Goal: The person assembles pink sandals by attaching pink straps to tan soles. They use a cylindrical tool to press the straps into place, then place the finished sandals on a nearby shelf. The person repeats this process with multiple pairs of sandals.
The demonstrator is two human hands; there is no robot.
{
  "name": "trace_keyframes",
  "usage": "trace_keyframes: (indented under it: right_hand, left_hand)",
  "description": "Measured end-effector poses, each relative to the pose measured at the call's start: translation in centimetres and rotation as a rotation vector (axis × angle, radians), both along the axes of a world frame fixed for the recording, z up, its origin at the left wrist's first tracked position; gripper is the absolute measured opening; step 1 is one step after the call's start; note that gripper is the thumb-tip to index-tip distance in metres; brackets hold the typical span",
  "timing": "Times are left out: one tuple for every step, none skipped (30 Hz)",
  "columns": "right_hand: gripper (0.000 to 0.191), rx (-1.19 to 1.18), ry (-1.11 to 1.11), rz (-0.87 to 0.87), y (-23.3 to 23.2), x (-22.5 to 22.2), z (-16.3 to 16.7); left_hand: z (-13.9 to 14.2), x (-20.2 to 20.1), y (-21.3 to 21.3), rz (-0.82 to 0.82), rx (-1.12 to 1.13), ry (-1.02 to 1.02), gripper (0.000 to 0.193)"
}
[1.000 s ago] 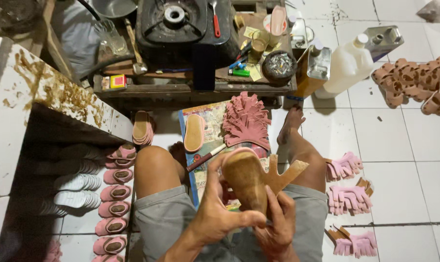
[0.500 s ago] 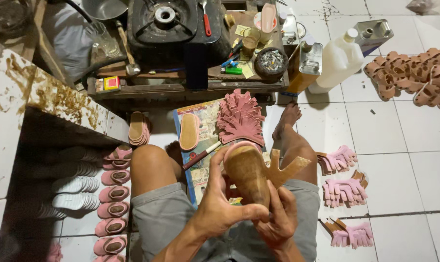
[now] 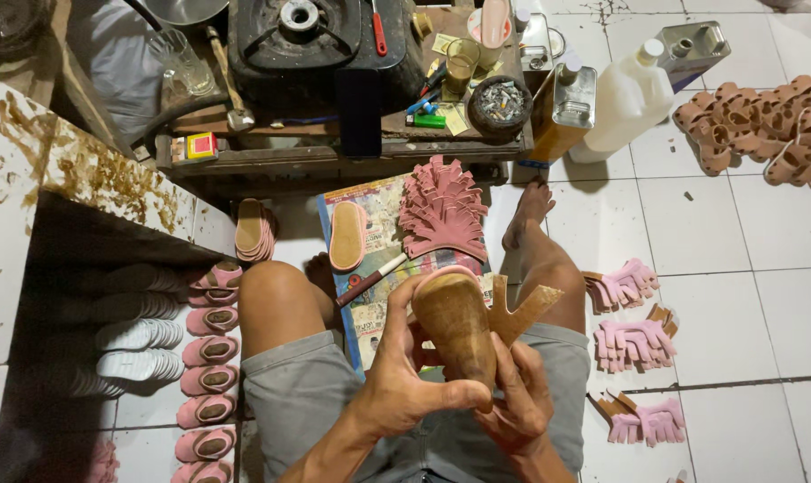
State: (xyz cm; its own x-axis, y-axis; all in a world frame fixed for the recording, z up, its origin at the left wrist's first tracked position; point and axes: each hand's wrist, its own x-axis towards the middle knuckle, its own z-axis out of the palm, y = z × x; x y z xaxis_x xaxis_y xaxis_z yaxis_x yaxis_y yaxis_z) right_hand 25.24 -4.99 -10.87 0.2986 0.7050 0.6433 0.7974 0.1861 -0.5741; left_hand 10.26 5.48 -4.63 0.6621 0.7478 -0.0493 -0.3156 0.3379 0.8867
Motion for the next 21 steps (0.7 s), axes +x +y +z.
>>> trace_keyframes:
  right_hand:
    - [0.06, -0.02, -0.005, 0.009, 0.0, 0.0, 0.2]
    - [0.061, -0.043, -0.009, 0.019, 0.1, 0.0, 0.5]
    - [0.061, -0.08, 0.024, 0.062, 0.1, 0.1, 0.7]
    - [0.062, -0.119, 0.058, 0.105, 0.2, 0.2, 0.9]
    - [0.063, -0.161, 0.096, 0.146, 0.3, 0.4, 1.1]
    - [0.056, -0.231, 0.271, 0.102, 0.5, 0.7, 1.3]
    - [0.049, -0.303, 0.448, 0.056, 0.7, 1.1, 1.5]
    - [0.042, -0.378, 0.624, 0.01, 0.8, 1.6, 1.7]
    - [0.05, -0.364, 0.75, -0.01, 1.0, 2.1, 1.9]
    - [0.059, -0.339, 0.873, -0.031, 1.5, 2.7, 2.1]
    - [0.069, -0.31, 0.995, -0.057, 1.7, 3.0, 2.3]
    - [0.053, -0.289, 0.922, -0.064, 1.8, 3.1, 2.6]
    - [0.037, -0.266, 0.848, -0.069, 2.0, 3.1, 2.8]
    - [0.023, -0.237, 0.775, -0.07, 2.1, 2.8, 3.0]
    - [0.027, -0.261, 0.603, 0.054, 2.2, 2.6, 3.4]
    - [0.031, -0.288, 0.429, 0.174, 2.0, 2.3, 3.8]
    - [0.035, -0.312, 0.251, 0.299, 2.0, 1.9, 4.1]
    - [0.034, -0.312, 0.219, 0.32, 2.2, 1.4, 4.3]
    - [0.033, -0.317, 0.188, 0.342, 2.1, 0.9, 4.6]
    - [0.033, -0.326, 0.158, 0.361, 2.0, 0.5, 4.8]
    - [0.031, -0.375, 0.234, 0.329, 1.8, 0.2, 5.0]
  left_hand:
    - [-0.1, 0.1, 0.1, 0.014, 0.003, -0.005, 0.113]
    - [-0.1, 0.1, 0.2, 0.028, 0.003, -0.01, 0.112]
    - [-0.2, 0.1, 0.5, 0.071, -0.007, -0.024, 0.109]
    - [-0.4, 0.1, 1.0, 0.116, -0.019, -0.037, 0.106]
    - [-0.6, 0.0, 1.5, 0.157, -0.034, -0.045, 0.103]
    - [-0.8, -0.2, 2.1, 0.161, -0.199, -0.052, 0.101]
    - [-1.1, -0.7, 2.8, 0.169, -0.367, -0.057, 0.099]
    - [-1.3, -1.1, 3.3, 0.182, -0.538, -0.063, 0.097]
    - [-1.5, -1.5, 3.6, 0.182, -0.551, 0.007, 0.094]
    - [-1.8, -1.8, 3.8, 0.179, -0.554, 0.073, 0.091]
    - [-2.0, -1.9, 3.7, 0.17, -0.558, 0.14, 0.089]
    - [-2.3, -1.9, 3.3, 0.156, -0.512, 0.105, 0.09]
    - [-2.6, -1.8, 2.8, 0.143, -0.462, 0.071, 0.092]
    - [-2.8, -1.7, 2.2, 0.131, -0.407, 0.037, 0.093]
    - [-2.9, -1.7, 1.5, 0.099, -0.329, 0.05, 0.094]
    - [-3.0, -1.8, 0.7, 0.064, -0.255, 0.063, 0.096]
    - [-3.1, -1.9, 0.0, 0.036, -0.176, 0.074, 0.097]
    - [-3.1, -2.3, -0.4, -0.016, -0.222, 0.106, 0.098]
    - [-3.0, -2.8, -0.8, -0.067, -0.274, 0.14, 0.1]
    - [-2.8, -3.4, -1.2, -0.12, -0.33, 0.173, 0.102]
    - [-2.7, -3.8, -1.4, -0.111, -0.166, 0.185, 0.102]
